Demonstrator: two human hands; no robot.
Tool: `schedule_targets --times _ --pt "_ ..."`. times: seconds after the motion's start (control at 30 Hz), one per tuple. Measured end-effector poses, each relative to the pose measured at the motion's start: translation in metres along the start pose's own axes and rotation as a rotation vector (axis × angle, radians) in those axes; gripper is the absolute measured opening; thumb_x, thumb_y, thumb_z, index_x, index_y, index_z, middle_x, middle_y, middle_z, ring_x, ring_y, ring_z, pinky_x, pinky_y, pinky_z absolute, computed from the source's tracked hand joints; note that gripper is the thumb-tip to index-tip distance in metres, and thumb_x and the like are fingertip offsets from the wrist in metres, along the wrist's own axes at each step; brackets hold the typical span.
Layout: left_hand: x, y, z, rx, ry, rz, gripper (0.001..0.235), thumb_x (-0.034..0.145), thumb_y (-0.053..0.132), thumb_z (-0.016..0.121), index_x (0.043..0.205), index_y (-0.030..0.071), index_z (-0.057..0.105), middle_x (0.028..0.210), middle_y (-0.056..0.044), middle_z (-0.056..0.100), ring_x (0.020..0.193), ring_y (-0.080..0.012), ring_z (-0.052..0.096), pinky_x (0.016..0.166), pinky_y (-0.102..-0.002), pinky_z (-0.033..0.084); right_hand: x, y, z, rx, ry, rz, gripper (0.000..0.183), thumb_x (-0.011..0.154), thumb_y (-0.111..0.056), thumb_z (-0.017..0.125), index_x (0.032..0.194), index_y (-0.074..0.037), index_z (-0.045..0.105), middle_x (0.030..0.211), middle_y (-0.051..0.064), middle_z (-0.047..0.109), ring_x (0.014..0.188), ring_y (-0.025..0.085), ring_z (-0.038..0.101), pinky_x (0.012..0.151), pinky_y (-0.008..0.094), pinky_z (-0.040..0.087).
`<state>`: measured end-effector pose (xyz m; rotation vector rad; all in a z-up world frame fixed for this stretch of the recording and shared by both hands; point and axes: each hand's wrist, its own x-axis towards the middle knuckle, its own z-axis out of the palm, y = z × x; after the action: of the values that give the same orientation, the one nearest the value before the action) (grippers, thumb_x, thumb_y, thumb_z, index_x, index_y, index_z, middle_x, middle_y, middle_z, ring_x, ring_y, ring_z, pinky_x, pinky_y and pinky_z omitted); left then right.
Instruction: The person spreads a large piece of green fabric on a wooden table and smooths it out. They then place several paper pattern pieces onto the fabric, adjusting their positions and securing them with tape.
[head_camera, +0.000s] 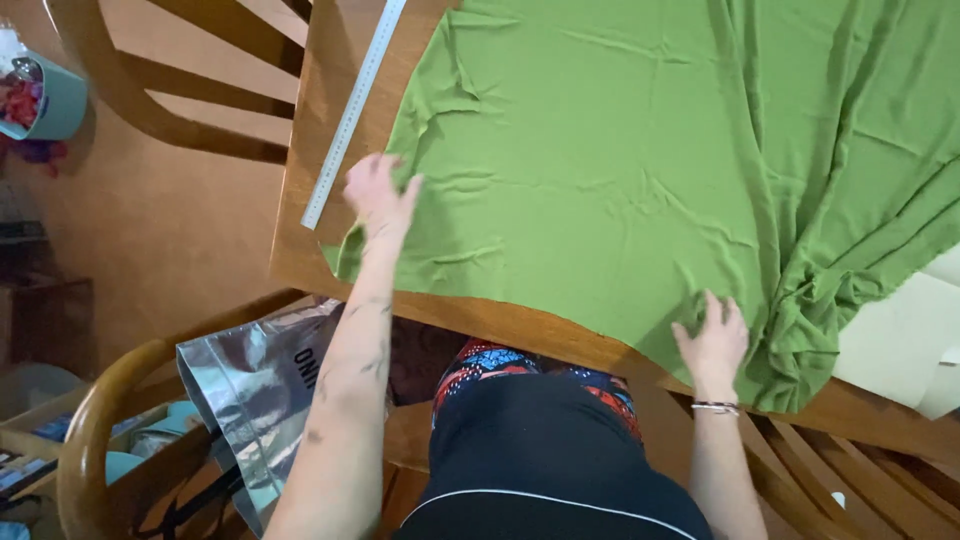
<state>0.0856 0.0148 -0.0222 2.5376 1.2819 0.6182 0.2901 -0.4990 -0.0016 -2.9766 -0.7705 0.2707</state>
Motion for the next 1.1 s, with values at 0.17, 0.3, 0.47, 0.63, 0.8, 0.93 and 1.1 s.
schedule_targets --times 0.17,0.3,0.47,0.63,0.8,0.93,1.1 --pt "0.083 0.012 0.065 -0.009 -0.211 0.130 0.066 0.062 0.033 0.096 0.118 0.016 0.064 0.113 -0.009 0.057 0.108 -0.0315 0.057 0.084 -0.045 0.054 -0.004 -0.045 -0.006 0.122 -0.094 0.026 0.072 0.084 -0.025 0.079 0.148 -0.008 0.053 0.143 0.035 0.047 0.133 0.051 0.048 0.108 0.061 0.039" --pt "0.132 -0.026 0.099 0.117 -0.405 0.063 0.024 0.074 0.031 0.089 0.088 0.020 0.073 0.086 -0.003 0.064 0.085 -0.0280 0.071 0.075 -0.041 0.059 -0.020 -0.036 0.001 0.165 -0.046 0.040 0.079 0.080 -0.029 0.079 0.151 -0.013 0.049 0.150 0.034 0.042 0.130 0.056 0.049 0.104 0.064 0.043" --pt "0.179 -0.103 0.138 -0.106 -0.214 -0.365 0.011 0.080 0.043 0.077 0.089 0.035 0.076 0.084 0.001 0.074 0.086 -0.0266 0.075 0.075 -0.041 0.060 -0.025 -0.025 0.007 0.160 -0.031 0.053 0.075 0.082 -0.030 0.077 0.150 -0.016 0.050 0.150 0.030 0.043 0.130 0.053 0.051 0.103 0.061 0.046" --pt "0.191 -0.065 0.092 -0.203 0.009 -0.560 0.020 0.084 0.041 0.076 0.099 0.030 0.069 0.096 0.001 0.078 0.093 -0.0232 0.076 0.082 -0.041 0.059 -0.008 -0.034 -0.002 0.129 -0.224 0.234 0.067 0.089 -0.033 0.072 0.151 -0.023 0.049 0.155 0.025 0.041 0.137 0.046 0.047 0.108 0.061 0.041" --pt "0.199 -0.023 0.079 -0.257 -0.281 -0.287 0.059 0.080 0.055 0.085 0.120 0.021 0.060 0.123 -0.005 0.061 0.119 -0.0244 0.055 0.098 -0.044 0.045 -0.003 -0.046 -0.008 0.178 -0.192 0.243 0.062 0.089 -0.033 0.065 0.145 -0.010 0.050 0.155 0.029 0.037 0.139 0.048 0.037 0.113 0.060 0.028" --pt "0.224 -0.022 0.095 -0.108 -0.308 -0.276 0.069 0.079 0.058 0.087 0.126 0.017 0.057 0.123 -0.007 0.062 0.118 -0.0263 0.056 0.099 -0.048 0.043 -0.005 -0.045 -0.010 0.190 -0.201 0.277 0.071 0.090 -0.041 0.061 0.151 -0.009 0.042 0.157 0.031 0.031 0.140 0.051 0.033 0.112 0.063 0.028" --pt "0.263 -0.081 0.155 0.165 0.053 -0.012 0.015 0.097 0.029 0.066 0.094 0.016 0.073 0.082 -0.001 0.071 0.070 -0.0065 0.069 0.050 -0.019 0.059 -0.014 -0.034 -0.009 0.208 -0.216 0.316 0.071 0.092 -0.041 0.059 0.152 -0.008 0.041 0.158 0.030 0.029 0.141 0.049 0.031 0.112 0.061 0.028"
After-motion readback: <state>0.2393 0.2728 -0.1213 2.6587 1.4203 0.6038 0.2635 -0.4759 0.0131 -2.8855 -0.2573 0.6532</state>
